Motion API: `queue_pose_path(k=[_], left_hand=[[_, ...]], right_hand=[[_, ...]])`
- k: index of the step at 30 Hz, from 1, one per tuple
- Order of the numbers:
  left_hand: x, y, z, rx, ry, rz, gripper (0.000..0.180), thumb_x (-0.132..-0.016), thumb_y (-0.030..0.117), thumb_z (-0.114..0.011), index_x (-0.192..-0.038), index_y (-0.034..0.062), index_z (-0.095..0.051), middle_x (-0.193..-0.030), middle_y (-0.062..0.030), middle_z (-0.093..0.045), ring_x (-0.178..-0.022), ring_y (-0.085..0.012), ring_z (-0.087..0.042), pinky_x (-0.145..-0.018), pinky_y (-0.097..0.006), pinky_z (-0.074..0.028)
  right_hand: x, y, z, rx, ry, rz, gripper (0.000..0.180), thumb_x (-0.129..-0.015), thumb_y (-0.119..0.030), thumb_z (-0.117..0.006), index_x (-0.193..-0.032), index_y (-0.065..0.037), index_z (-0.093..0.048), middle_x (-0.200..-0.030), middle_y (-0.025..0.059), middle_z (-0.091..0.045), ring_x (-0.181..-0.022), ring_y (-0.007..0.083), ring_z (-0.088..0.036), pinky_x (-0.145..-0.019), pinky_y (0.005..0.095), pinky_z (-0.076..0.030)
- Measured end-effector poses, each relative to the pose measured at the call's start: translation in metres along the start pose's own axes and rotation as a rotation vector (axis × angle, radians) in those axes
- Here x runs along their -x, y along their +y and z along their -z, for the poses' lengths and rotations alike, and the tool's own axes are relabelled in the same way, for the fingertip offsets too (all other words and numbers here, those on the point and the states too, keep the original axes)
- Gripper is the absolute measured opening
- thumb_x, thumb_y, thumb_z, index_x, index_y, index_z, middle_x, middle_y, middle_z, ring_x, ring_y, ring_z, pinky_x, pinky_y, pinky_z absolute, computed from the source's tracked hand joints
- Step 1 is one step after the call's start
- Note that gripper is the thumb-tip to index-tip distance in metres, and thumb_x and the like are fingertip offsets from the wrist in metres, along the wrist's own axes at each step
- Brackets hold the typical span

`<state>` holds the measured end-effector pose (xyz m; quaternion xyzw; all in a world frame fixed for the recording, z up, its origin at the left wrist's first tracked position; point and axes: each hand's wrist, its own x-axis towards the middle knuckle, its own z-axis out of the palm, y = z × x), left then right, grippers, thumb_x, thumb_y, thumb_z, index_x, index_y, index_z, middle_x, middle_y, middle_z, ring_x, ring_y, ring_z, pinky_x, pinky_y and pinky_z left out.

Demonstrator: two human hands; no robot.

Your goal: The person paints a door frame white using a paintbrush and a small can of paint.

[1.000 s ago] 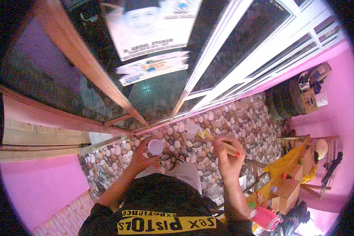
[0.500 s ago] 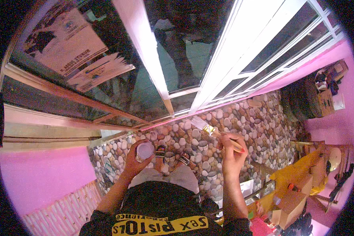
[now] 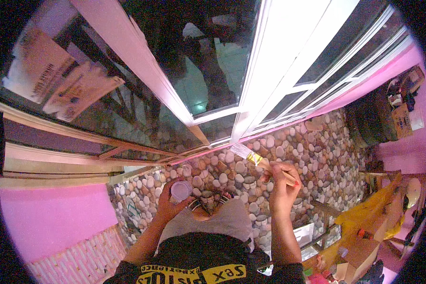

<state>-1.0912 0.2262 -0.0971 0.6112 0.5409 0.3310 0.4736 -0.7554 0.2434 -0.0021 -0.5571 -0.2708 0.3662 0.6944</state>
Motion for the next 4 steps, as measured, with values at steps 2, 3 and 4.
queue_pose_path(k=[2,3,4], left_hand=[[-0.008,-0.015,-0.005,-0.011,-0.022,-0.027,0.077,-0.078,0.023,-0.091,-0.142,0.0053,-0.05,-0.138,-0.0163,-0.061,-0.127,-0.0281,-0.06,-0.11,-0.041,-0.046],[-0.012,-0.025,-0.008,-0.022,-0.034,-0.021,0.077,-0.079,0.025,-0.09,-0.142,0.0061,-0.05,-0.139,-0.0159,-0.061,-0.127,-0.0297,-0.06,-0.11,-0.042,-0.046],[-0.015,-0.037,-0.009,-0.036,-0.045,-0.015,0.077,-0.08,0.027,-0.09,-0.143,0.0069,-0.05,-0.14,-0.0156,-0.061,-0.128,-0.0313,-0.06,-0.11,-0.043,-0.045]], right_hand=[[0.001,0.021,0.0,0.006,-0.021,0.002,0.015,-0.096,-0.012,-0.068,-0.1,0.002,-0.067,-0.096,0.0137,-0.069,-0.07,0.0215,-0.068,-0.062,0.0337,-0.054],[0.002,0.032,-0.001,0.005,-0.045,0.009,0.015,-0.096,-0.012,-0.069,-0.101,0.002,-0.067,-0.097,0.0139,-0.069,-0.072,0.0223,-0.069,-0.063,0.0345,-0.055],[0.003,0.044,-0.003,-0.031,-0.063,0.007,0.017,-0.096,-0.014,-0.07,-0.102,0.002,-0.068,-0.098,0.0146,-0.07,-0.075,0.024,-0.07,-0.064,0.0364,-0.057]])
